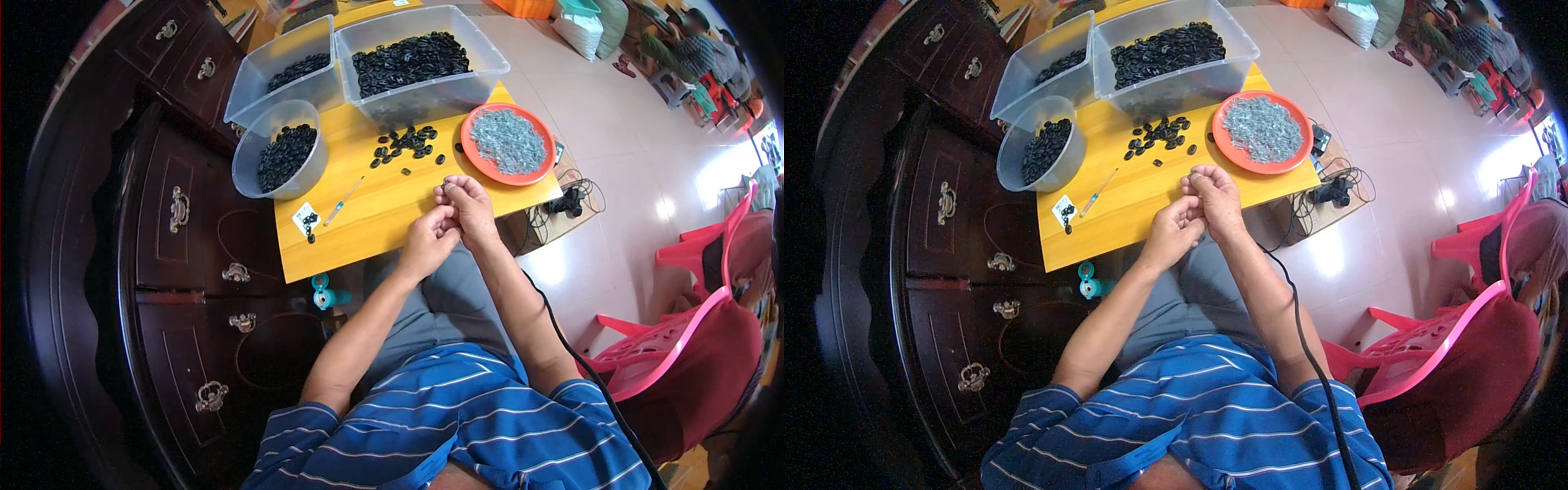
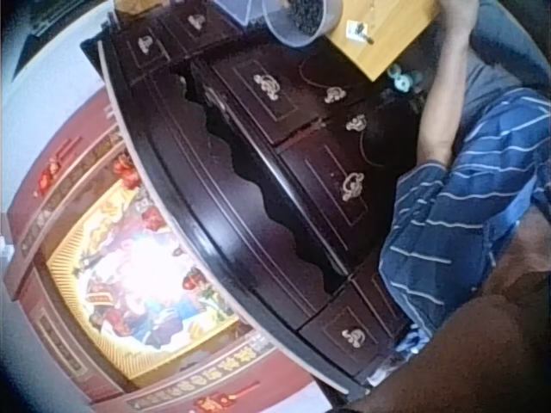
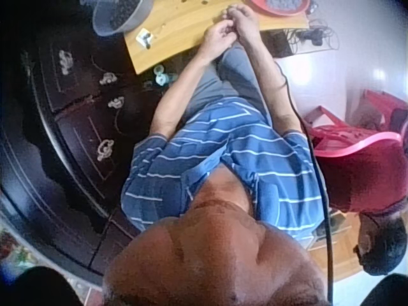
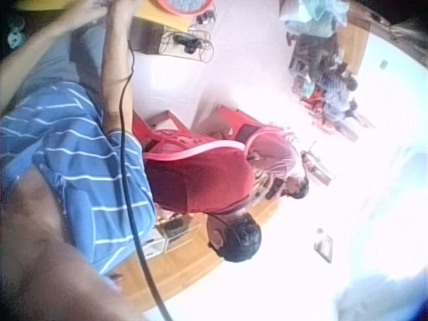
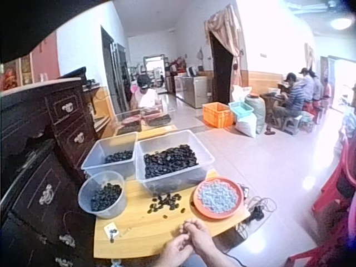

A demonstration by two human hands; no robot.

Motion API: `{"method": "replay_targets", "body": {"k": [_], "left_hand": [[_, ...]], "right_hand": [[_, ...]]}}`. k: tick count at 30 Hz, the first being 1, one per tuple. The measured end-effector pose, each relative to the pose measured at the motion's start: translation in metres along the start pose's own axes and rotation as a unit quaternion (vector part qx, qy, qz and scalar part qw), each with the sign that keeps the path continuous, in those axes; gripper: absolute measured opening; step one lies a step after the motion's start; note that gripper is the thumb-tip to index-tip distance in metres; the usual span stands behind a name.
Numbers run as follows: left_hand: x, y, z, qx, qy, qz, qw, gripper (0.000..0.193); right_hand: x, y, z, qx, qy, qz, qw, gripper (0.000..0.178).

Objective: Assembling small black plastic components by inserting metal pins.

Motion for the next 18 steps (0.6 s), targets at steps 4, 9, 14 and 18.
{"method": "replay_targets", "body": {"k": [4,9,14,18], "left_hand": [[-0.006,-0.023,0.003,-0.030,-0.013,-0.029,0.999,0.020],[-0.002,-0.064,-0.011,-0.079,0.035,-0.001,0.996,0.024],[0.013,-0.085,-0.018,-0.083,0.051,0.009,0.995,0.030],[0.029,-0.087,-0.019,-0.066,0.055,-0.002,0.996,0.032]], "right_hand": [[-0.001,-0.009,-0.004,0.027,0.011,0.032,0.999,0.014],[-0.008,-0.014,-0.007,0.074,0.039,0.076,0.994,0.014],[-0.008,-0.006,0.000,0.111,0.061,0.144,0.982,0.011],[-0.012,-0.006,-0.001,0.118,0.061,0.158,0.978,0.010]]}}
Point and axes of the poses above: each hand's wrist, its own z-axis away from the middle knuckle, its own y-axis out of the palm, x = y × z, the point moved 1 cm from there along -z, towards the middle knuckle, and after that the axes turned 5 degrees about -y, right-handed, at the moved point
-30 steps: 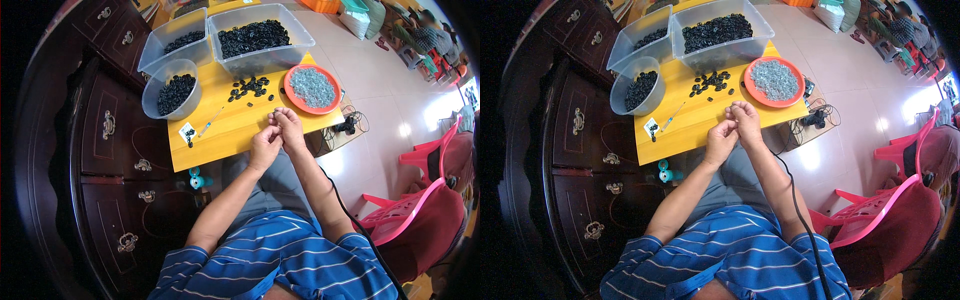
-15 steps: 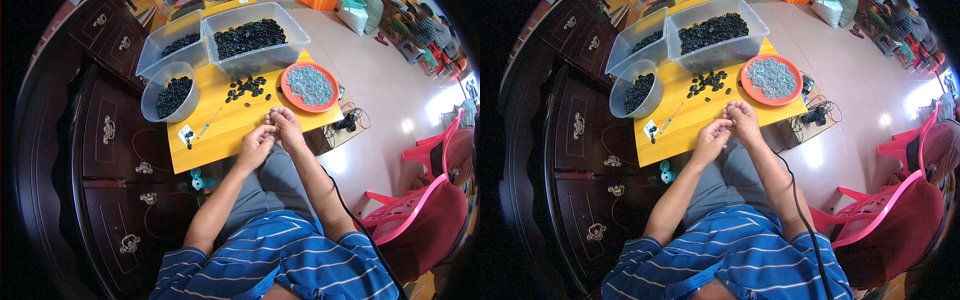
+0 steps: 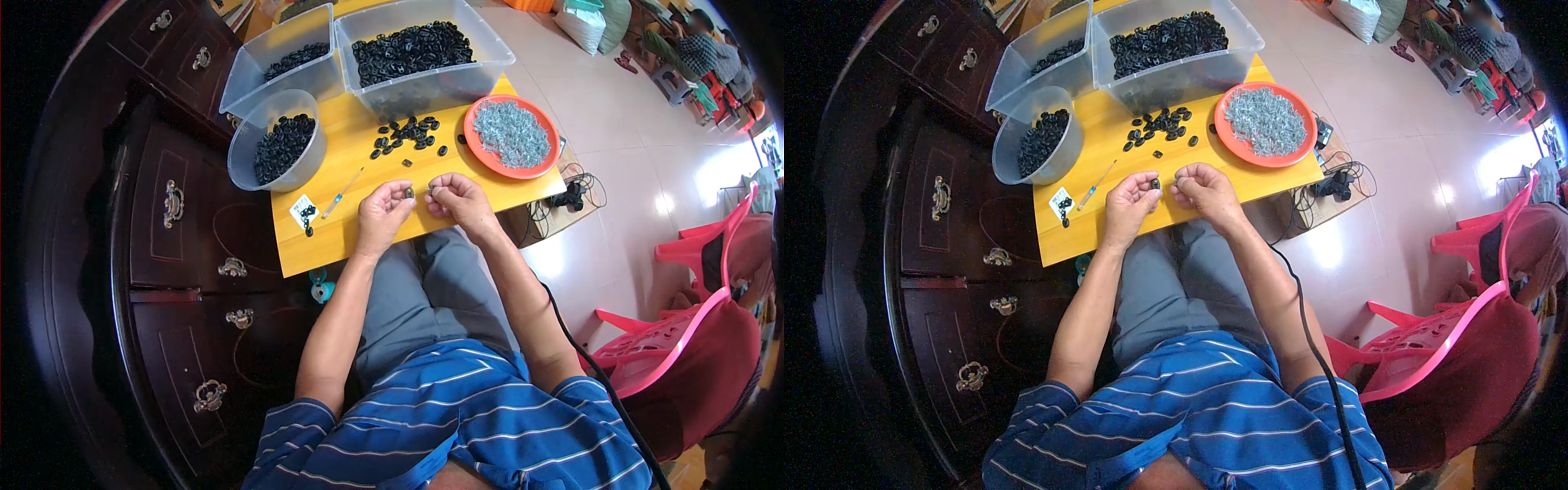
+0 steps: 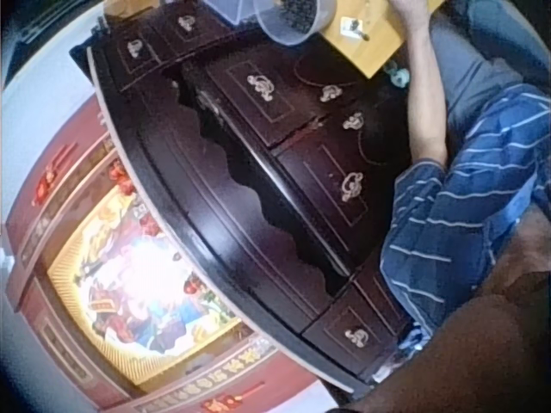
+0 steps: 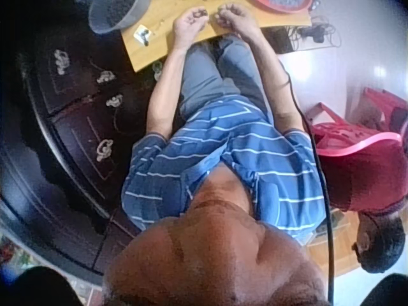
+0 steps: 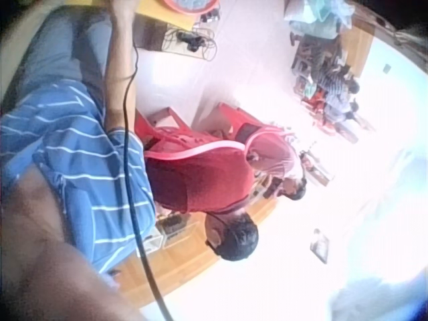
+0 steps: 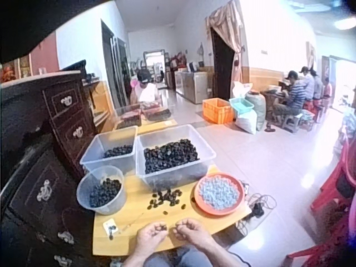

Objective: Assembling small black plastic components by inserting metal pins.

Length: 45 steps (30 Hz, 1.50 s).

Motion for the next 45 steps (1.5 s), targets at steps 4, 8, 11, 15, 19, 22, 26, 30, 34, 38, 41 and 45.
{"method": "replay_targets", "body": {"k": [4,8,11,15,19,22,26,30,34,38,41,45], "left_hand": [[0.000,0.004,0.000,0.003,-0.001,0.020,1.000,0.032],[0.005,0.004,0.000,0.007,0.020,-0.005,1.000,0.031],[0.007,0.003,0.000,0.012,0.025,-0.020,0.999,0.033],[0.012,0.000,0.000,0.013,0.036,-0.048,0.998,0.033],[0.010,0.002,0.001,0.010,0.032,-0.048,0.998,0.032],[0.009,0.001,0.002,0.011,0.032,-0.068,0.997,0.031],[0.011,0.001,0.001,0.010,0.036,-0.059,0.998,0.031],[0.008,0.004,0.003,0.012,0.038,-0.063,0.997,0.031],[0.009,0.004,0.004,0.004,0.047,-0.081,0.996,0.029],[0.004,0.004,0.005,0.007,0.081,-0.104,0.991,0.028],[-0.002,0.004,0.007,0.013,0.090,-0.123,0.988,0.028],[-0.009,-0.002,0.009,0.029,0.105,-0.149,0.983,0.029]], "right_hand": [[-0.006,-0.001,-0.001,0.010,-0.008,0.008,1.000,0.010],[-0.012,0.001,-0.002,0.020,-0.024,0.048,0.998,0.010],[-0.014,0.001,-0.002,0.016,-0.024,0.063,0.998,0.012],[-0.015,0.001,-0.001,0.017,-0.030,0.079,0.996,0.012],[-0.013,0.001,0.000,0.016,-0.026,0.069,0.997,0.013],[-0.012,0.002,0.000,0.018,-0.025,0.071,0.997,0.013],[-0.014,0.001,-0.001,0.021,-0.022,0.073,0.997,0.012],[-0.016,-0.002,-0.002,0.031,-0.014,0.090,0.995,0.012],[-0.012,0.001,0.000,0.039,0.002,0.106,0.994,0.012],[-0.009,0.002,0.000,0.038,0.005,0.102,0.994,0.012],[-0.009,0.002,-0.001,0.039,0.009,0.099,0.994,0.012],[-0.002,0.006,0.001,0.062,0.021,0.101,0.993,0.014]]}}
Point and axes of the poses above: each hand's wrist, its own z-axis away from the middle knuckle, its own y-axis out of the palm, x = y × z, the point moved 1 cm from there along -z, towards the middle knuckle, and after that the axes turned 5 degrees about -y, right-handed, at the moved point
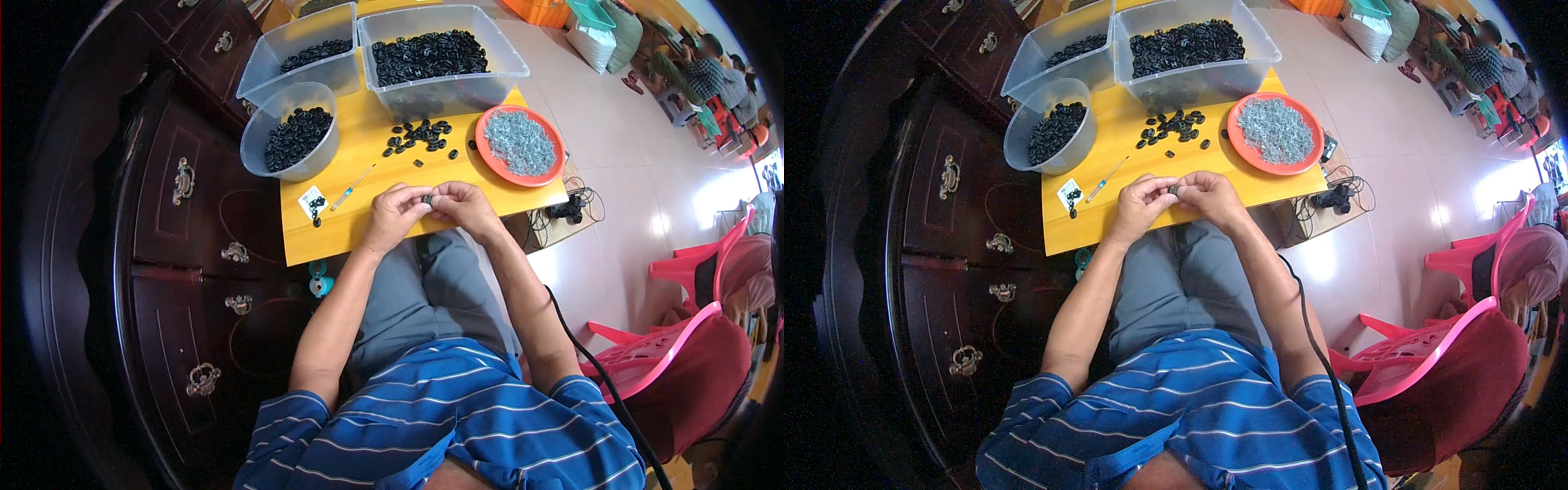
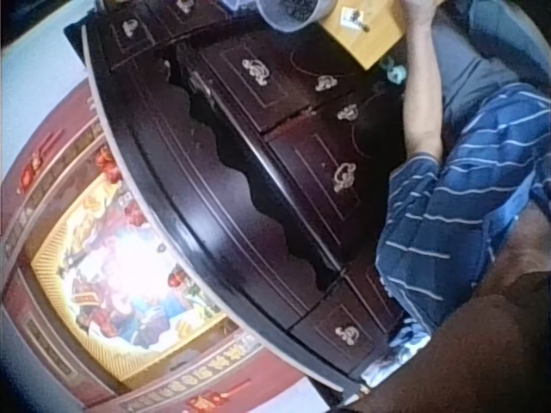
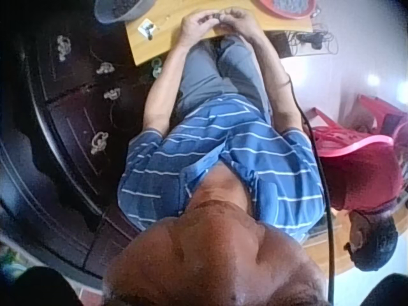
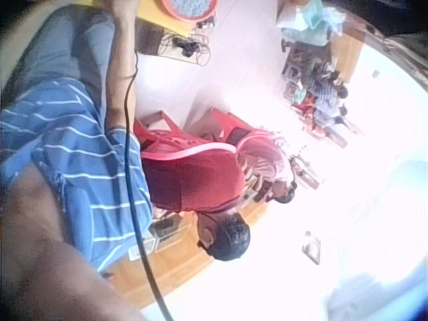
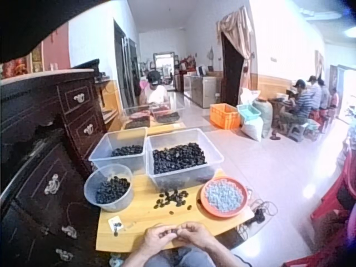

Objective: Assembling small black plastic components by inserting metal pins.

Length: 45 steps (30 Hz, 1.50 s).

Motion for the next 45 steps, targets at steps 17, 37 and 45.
{"method": "replay_targets", "body": {"k": [17,37,45], "left_hand": [[-0.060,0.019,0.016,-0.125,0.129,-0.317,0.931,0.043],[-0.052,0.018,0.009,-0.108,0.124,-0.310,0.937,0.023],[-0.043,0.018,0.002,-0.096,0.092,-0.274,0.952,0.025]], "right_hand": [[-0.014,0.011,0.014,-0.007,0.009,-0.155,0.988,0.016],[-0.017,0.015,0.012,-0.059,0.016,-0.243,0.968,0.014],[-0.020,0.015,0.007,-0.073,0.009,-0.231,0.970,0.017]]}}
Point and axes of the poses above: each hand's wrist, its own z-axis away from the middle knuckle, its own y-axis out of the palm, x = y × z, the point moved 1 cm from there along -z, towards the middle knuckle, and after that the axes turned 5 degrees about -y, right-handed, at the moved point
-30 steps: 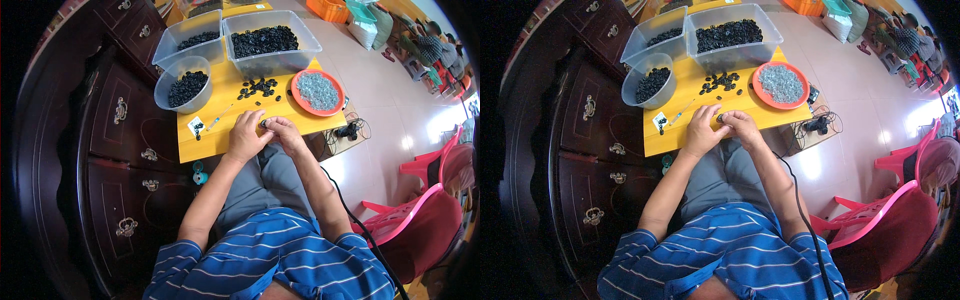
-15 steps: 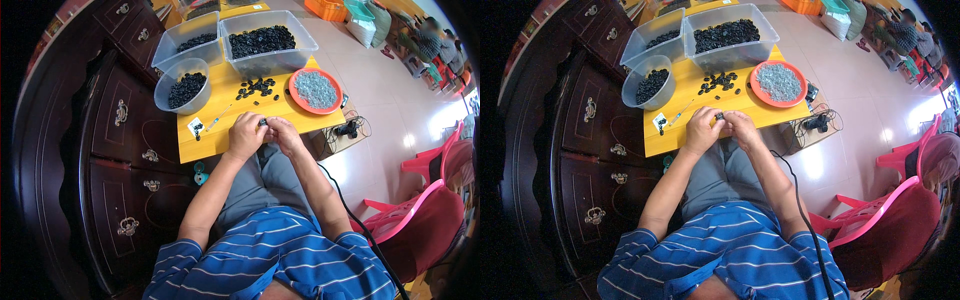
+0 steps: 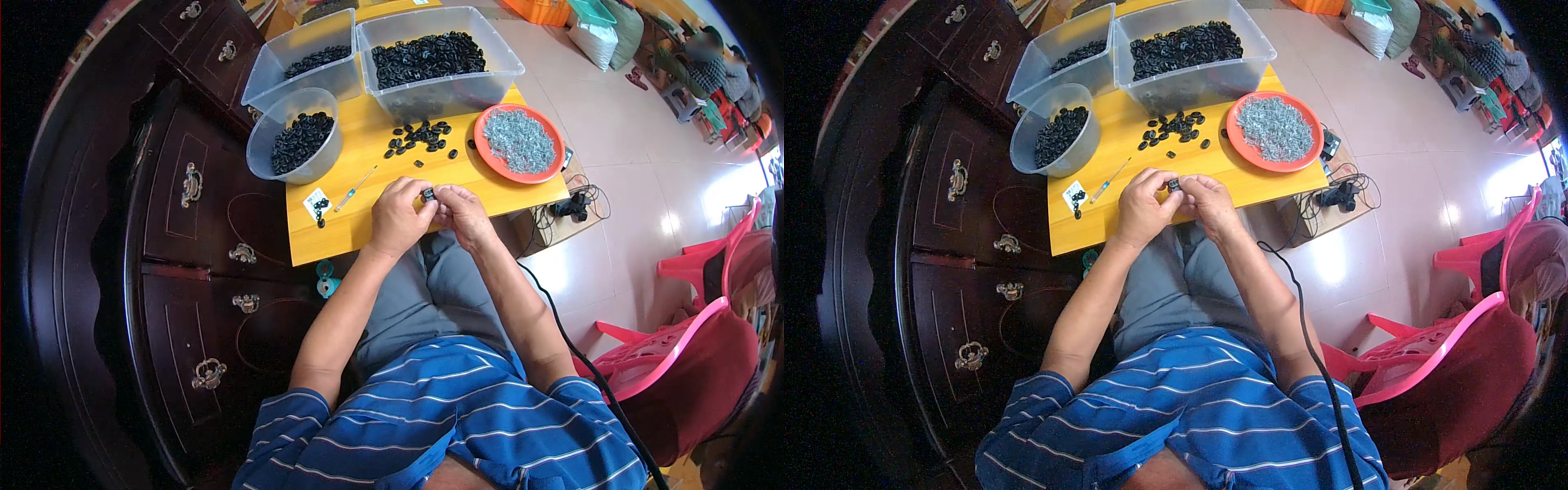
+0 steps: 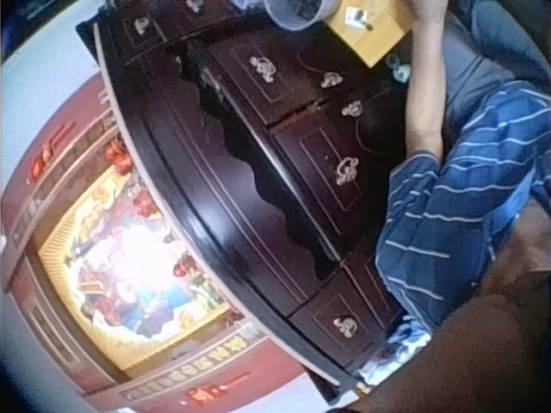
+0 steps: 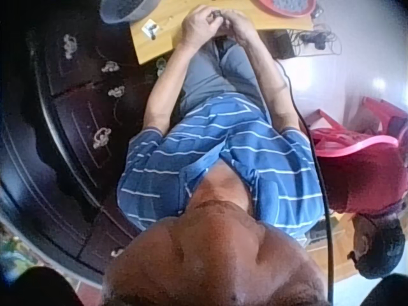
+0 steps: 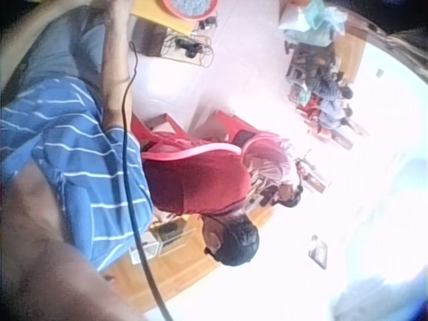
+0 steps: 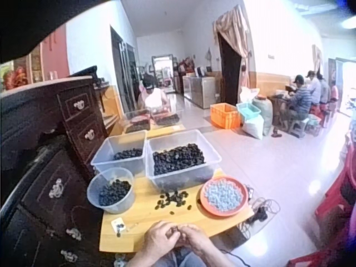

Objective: Assembling small black plastic components by inserting metal pins.

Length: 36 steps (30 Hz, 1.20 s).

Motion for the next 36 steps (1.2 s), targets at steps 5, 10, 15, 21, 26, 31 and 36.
{"method": "replay_targets", "body": {"k": [5,10,15,21,26,31,36], "left_hand": [[0.000,0.004,0.001,-0.017,-0.012,0.007,1.000,0.022],[0.000,0.005,-0.002,-0.034,0.029,-0.026,0.999,0.021],[0.003,0.008,-0.003,-0.026,0.021,-0.017,0.999,0.022],[0.005,0.008,-0.006,0.006,0.021,-0.017,1.000,0.023],[0.005,0.006,-0.007,0.015,0.030,-0.025,0.999,0.023],[0.004,0.003,-0.007,0.028,0.041,-0.039,0.998,0.023],[0.003,0.001,-0.009,0.052,0.055,-0.039,0.996,0.022]], "right_hand": [[0.001,0.006,0.002,-0.024,-0.012,0.014,1.000,0.025],[-0.001,0.002,0.001,-0.020,-0.015,-0.001,1.000,0.022],[-0.002,0.000,0.000,-0.017,-0.003,-0.003,1.000,0.016],[-0.002,-0.004,-0.001,-0.025,0.005,-0.008,1.000,0.014],[-0.003,-0.004,-0.001,-0.024,0.001,-0.016,1.000,0.015],[-0.005,-0.005,-0.001,-0.021,-0.002,-0.008,1.000,0.016],[-0.008,-0.009,-0.001,-0.018,-0.010,0.004,1.000,0.018]]}}
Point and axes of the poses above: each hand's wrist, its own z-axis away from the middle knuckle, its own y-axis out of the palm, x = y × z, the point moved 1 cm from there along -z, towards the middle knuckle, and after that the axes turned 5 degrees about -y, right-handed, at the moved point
